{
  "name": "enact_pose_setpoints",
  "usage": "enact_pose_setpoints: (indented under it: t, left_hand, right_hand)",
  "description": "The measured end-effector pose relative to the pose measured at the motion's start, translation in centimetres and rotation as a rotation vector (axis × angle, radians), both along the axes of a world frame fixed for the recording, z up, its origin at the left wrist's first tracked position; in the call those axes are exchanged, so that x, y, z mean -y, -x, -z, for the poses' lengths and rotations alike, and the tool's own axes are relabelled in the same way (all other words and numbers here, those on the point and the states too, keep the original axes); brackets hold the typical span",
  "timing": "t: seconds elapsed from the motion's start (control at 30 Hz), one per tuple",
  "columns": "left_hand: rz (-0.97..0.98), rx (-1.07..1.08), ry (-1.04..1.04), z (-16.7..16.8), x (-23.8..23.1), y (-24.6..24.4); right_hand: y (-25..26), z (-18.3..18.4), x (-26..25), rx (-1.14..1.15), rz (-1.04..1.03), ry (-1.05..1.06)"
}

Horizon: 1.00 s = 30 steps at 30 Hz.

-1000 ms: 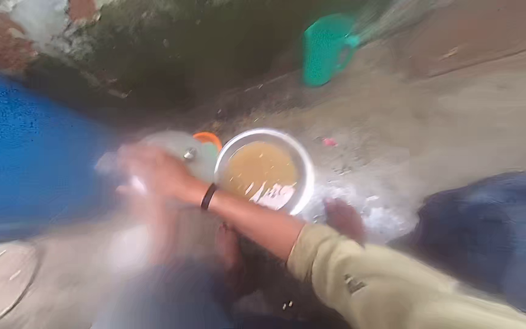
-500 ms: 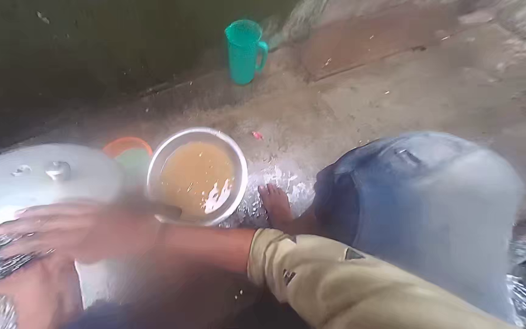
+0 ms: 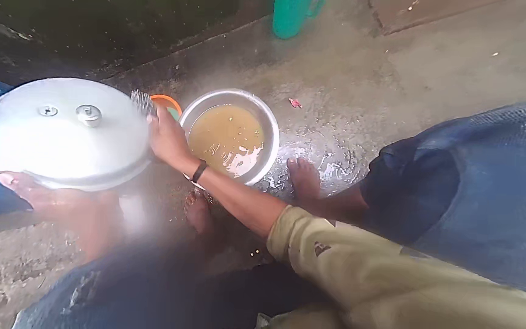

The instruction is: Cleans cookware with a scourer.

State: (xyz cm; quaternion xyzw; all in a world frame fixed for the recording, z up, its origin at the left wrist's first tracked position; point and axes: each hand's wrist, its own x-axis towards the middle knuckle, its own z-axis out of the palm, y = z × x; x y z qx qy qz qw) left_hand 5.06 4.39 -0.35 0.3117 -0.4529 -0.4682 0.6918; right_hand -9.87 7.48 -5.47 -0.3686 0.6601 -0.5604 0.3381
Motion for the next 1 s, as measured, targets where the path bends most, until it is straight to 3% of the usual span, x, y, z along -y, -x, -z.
enact_pose_setpoints:
  t: [0.1,0.2,0.3,0.4,0.57,0.67,0.73,0.8,0.93,1.0]
  left_hand:
    - [0.157,0.065,0.082,0.3,0.2,-0.4]
    - [0.197,0.114,0.172,0.1,0.3,0.0]
    - [0.125,0.093,0.172,0.2,0.6,0.3]
    - [0.086,0.008,0.095,0.3,0.2,0.6]
    - [0.129,-0.101,0.045,1.7,1.0,-0.1]
    - [0.041,-0.035,-0.198,3.2,2.0,0.8]
    - [-0.002,0.205,-0.416,3.2,3.0,1.1]
    - [0.101,0.375,-0.557,2.0,3.3,0.8]
    - [0.345,0.436,-0.488,-0.6,2.1,1.2]
    - [0.475,0.418,-0.437,-0.5,1.3,1.7]
  right_hand:
    - [3.8,-0.2,6.0,0.186,-0.036,0.015]
    - [6.0,0.5,7.6,0.494,-0.139,0.084]
    - [4.3,0.9,3.0,0.769,-0.078,0.120]
    - [2.7,-1.1,-3.4,0.949,-0.051,0.151]
    - [3.9,-0.7,-3.0,1.062,-0.402,0.467]
    - [3.9,-2.6,-6.3,0.789,-0.366,0.509]
    - [3.8,-3.7,-6.9,0.559,-0.251,0.535]
    - [3.7,-3.8,-6.9,0.254,-0.182,0.497]
    - [3.6,-0.8,-5.2,-0.636,-0.133,0.579]
    - [3.2,1.6,-4.6,-0.883,-0.220,0.605]
